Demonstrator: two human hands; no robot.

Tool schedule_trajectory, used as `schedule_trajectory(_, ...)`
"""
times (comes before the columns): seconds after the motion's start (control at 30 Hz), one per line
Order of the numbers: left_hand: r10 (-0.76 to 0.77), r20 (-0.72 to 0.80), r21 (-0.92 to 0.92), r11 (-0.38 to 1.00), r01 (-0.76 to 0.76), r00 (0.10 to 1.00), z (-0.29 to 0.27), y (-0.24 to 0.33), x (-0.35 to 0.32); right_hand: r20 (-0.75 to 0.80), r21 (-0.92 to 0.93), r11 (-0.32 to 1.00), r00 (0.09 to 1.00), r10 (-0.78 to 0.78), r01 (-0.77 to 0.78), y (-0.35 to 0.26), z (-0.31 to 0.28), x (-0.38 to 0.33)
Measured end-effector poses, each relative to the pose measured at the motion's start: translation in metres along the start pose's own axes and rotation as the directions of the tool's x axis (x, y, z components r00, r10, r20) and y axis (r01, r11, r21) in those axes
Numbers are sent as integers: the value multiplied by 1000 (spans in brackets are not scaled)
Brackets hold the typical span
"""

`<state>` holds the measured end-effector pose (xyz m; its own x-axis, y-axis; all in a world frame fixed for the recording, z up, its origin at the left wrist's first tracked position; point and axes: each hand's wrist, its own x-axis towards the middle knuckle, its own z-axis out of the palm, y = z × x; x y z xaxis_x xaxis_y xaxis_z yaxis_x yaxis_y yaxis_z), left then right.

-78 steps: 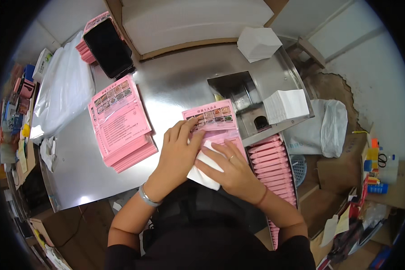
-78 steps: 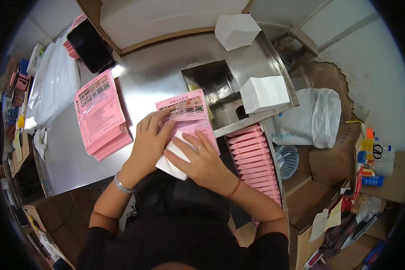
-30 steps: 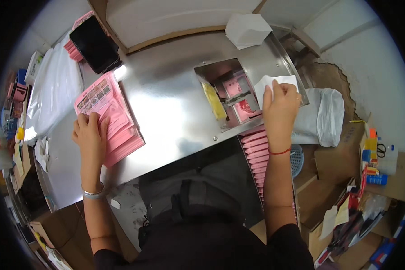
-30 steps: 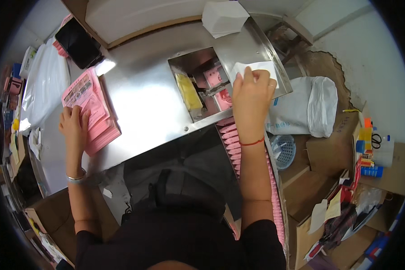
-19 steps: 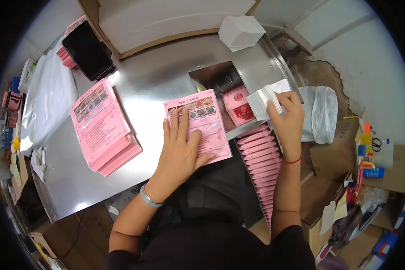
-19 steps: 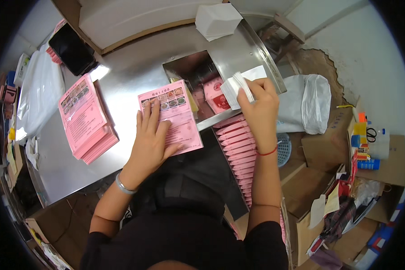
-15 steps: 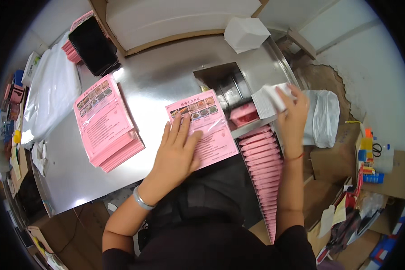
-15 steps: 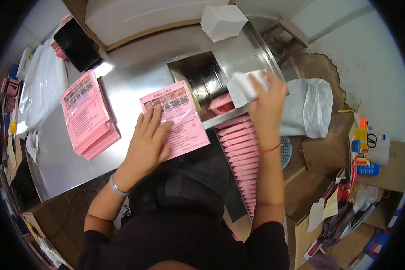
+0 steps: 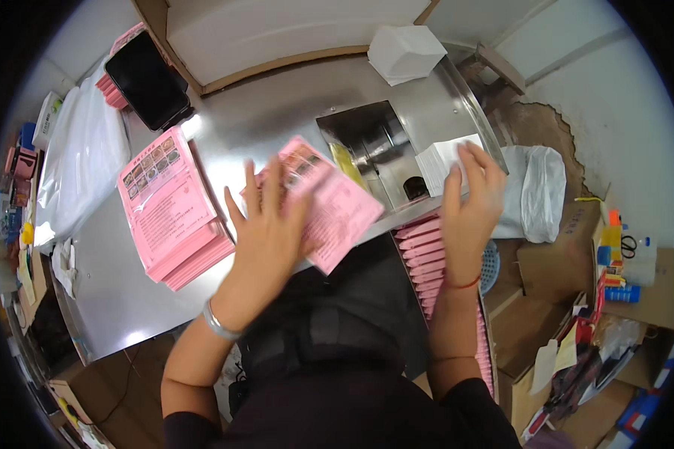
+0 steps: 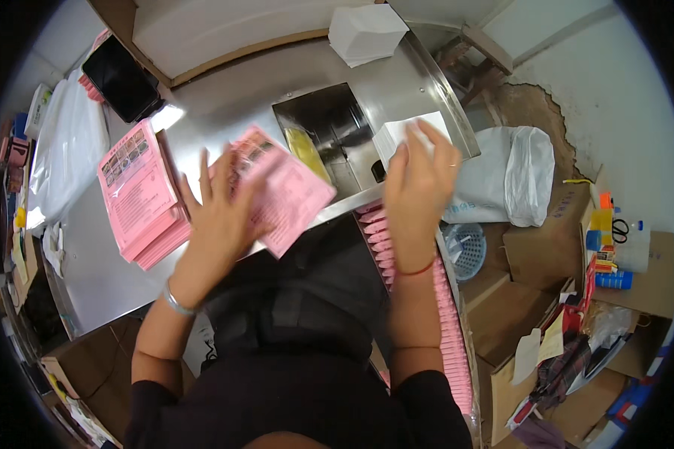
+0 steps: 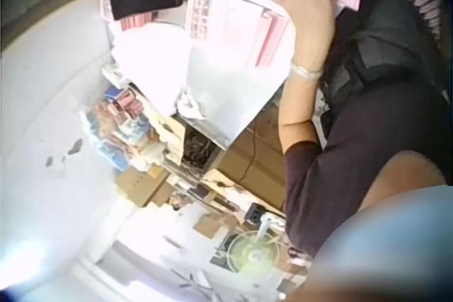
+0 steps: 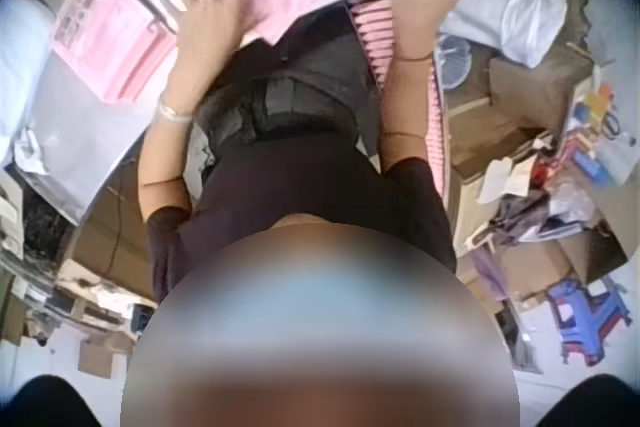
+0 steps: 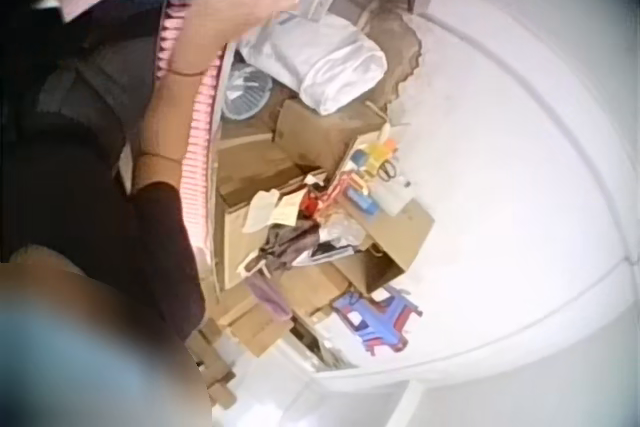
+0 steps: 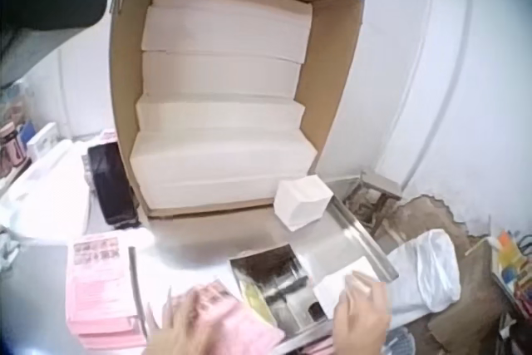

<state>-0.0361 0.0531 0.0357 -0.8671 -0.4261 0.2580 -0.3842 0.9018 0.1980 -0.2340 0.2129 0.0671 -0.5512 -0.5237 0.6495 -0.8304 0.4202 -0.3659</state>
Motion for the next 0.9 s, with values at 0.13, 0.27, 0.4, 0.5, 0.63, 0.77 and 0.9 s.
schedule_trajectory(0.13, 227, 67, -46, 974, -224, 972, 7, -7, 37, 139, -309, 950, 990, 13, 31, 13, 13, 0)
schedule_trajectory(0.27, 58, 33, 31, 998, -59, 998, -12, -15, 24, 169, -227, 972, 985, -22, 61, 23, 4, 1)
schedule_trajectory(0.4, -115, 15, -194, 974, 116, 993, 9, 12, -12, 161, -268, 957, 985, -66, 108, 20, 4, -2)
schedule_trajectory(0.5, -116, -20, -210, 971, 110, 993, 13, 6, -20, 135, -221, 971, 989, -68, 97, 25, 6, 0)
schedule_trajectory(0.63, -51, -299, -30, 999, 44, 953, 10, 14, -16, 175, -72, 997, 984, 14, -2, 38, -11, 8)
schedule_trajectory(0.77, 113, -117, -313, 939, -145, 987, 14, -1, -17, 87, -68, 981, 981, -174, 181, -1, -19, 3)
schedule_trajectory(0.9, 143, -41, -325, 934, -148, 989, 10, -3, -21, -185, 14, 999, 982, 47, -45, 4, -45, 8)
